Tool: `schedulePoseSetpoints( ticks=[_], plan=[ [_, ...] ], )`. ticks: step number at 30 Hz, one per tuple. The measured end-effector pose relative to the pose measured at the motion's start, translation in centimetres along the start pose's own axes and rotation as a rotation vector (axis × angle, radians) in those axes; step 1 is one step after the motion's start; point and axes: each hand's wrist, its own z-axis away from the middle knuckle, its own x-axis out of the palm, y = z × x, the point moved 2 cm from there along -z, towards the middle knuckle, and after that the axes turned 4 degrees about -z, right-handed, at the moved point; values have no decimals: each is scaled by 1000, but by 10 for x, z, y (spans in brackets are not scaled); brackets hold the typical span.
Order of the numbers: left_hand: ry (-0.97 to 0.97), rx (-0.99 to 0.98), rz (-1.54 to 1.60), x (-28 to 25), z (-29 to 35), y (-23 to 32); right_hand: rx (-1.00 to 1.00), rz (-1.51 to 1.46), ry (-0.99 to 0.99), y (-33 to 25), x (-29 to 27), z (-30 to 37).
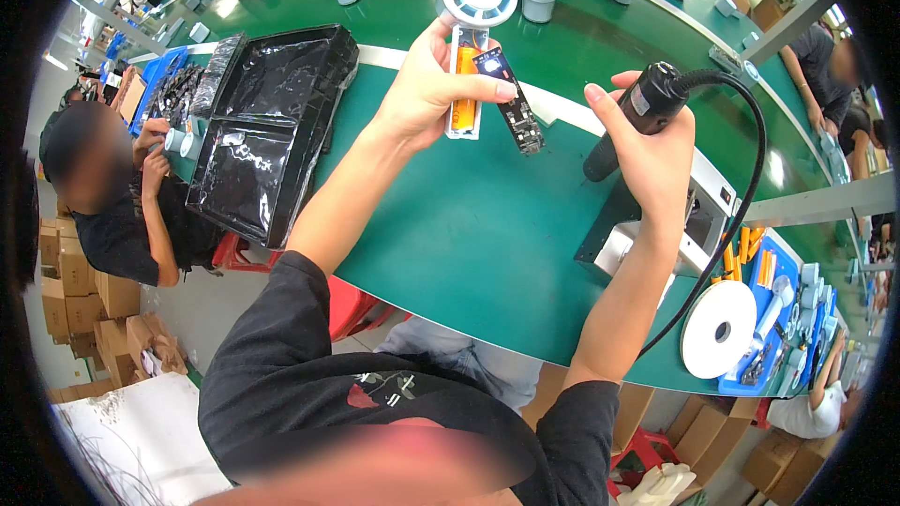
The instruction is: The person uses a hot air gun to apply heat to a small white fan-like component attached to a circuit board. They rotate the component to heat different sides, then place it on the table and pick up another similar unit to continue the process.
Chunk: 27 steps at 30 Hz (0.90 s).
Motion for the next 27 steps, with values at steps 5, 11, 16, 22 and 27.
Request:
schedulePoseSetpoints(
  ticks=[5, 11, 16, 22, 27],
  plan=[
    [1, 30, -51, 0, 0, -2, 2, 5, 6, 0, 0, 0],
    [-2, 44, -57, 2, 2, 3, -4, 3, 4, 0, 0, -1],
    [6, 44, -36, 1, 1, 1, -17, 8, -3, 0, 0, -1],
    [-23, 34, -6, 4, 2, 5, -7, 8, 1, 1, 0, -1],
    [-9, 34, 5, 3, 2, 3, -8, 0, -1, 1, 1, -1]
  ],
)
